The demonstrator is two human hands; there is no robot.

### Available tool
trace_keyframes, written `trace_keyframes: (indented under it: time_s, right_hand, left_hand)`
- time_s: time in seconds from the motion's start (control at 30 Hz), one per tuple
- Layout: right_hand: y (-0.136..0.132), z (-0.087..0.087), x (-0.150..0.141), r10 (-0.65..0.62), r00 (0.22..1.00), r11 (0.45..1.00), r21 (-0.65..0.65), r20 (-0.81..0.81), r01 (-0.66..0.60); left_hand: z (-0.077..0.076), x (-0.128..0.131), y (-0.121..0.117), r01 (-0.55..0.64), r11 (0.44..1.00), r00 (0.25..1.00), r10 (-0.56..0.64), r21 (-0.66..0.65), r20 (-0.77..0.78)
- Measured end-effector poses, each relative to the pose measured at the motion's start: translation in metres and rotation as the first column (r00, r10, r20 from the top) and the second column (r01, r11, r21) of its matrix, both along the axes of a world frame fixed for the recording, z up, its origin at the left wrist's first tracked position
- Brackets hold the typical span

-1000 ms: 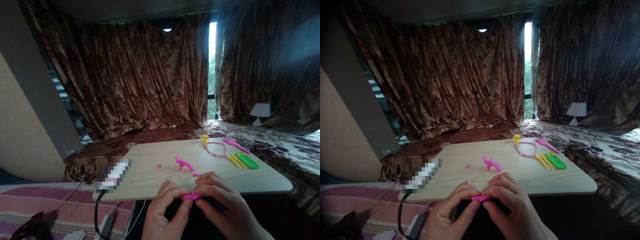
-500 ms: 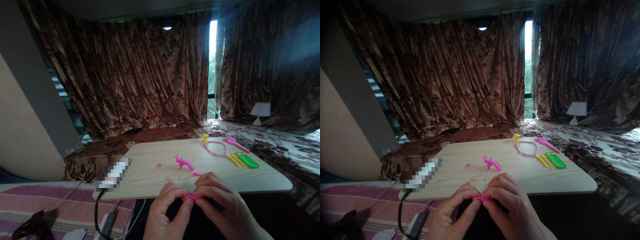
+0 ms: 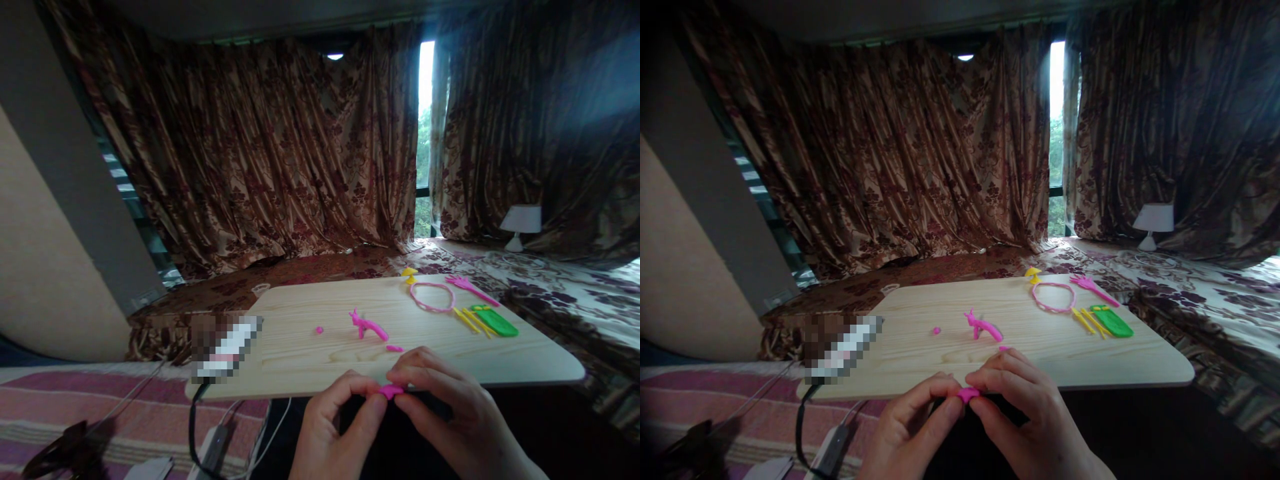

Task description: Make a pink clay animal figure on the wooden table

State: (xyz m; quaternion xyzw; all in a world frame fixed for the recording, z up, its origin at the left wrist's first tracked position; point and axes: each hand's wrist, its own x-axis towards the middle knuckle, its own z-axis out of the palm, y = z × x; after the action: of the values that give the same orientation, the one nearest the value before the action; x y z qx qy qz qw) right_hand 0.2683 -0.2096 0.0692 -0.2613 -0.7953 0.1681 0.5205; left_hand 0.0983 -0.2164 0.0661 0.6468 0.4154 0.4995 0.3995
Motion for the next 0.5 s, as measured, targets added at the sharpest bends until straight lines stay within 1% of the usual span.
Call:
trace_keyframes:
  time_s: [0.1, 0.2, 0.27, 0.37, 0.43, 0.5]
  right_hand:
    - [0.0, 0.0, 0.002, 0.032, 0.999, 0.999, -0.033, 0.01, -0.031]
    - [0.0, -0.002, 0.003, 0.016, 0.999, 0.999, -0.036, 0.042, -0.014]
    - [0.0, -0.004, 0.004, 0.009, 0.999, 1.0, -0.028, 0.034, -0.008]
    - [-0.001, -0.006, 0.004, 0.032, 0.999, 0.999, 0.011, -0.003, -0.032]
    - [-0.002, -0.006, 0.004, 0.045, 0.999, 0.999, 0.01, 0.02, -0.045]
    - [-0.002, -0.006, 0.003, 0.05, 0.997, 0.999, -0.007, 0.062, -0.049]
  left_hand:
    - [-0.004, 0.0, 0.001, 0.043, 0.998, 0.999, -0.044, -0.052, -0.001]
    - [-0.008, 0.001, 0.003, 0.093, 0.994, 0.995, -0.091, -0.055, 0.045]
    - [-0.012, 0.002, 0.004, 0.11, 0.99, 0.99, -0.101, -0.092, 0.096]
    - [-0.017, 0.004, 0.007, 0.213, 0.962, 0.953, -0.165, -0.173, 0.255]
    - [-0.019, 0.006, 0.008, 0.288, 0.941, 0.902, -0.204, -0.18, 0.38]
    - [-0.019, 0.009, 0.008, 0.334, 0.927, 0.855, -0.222, -0.17, 0.468]
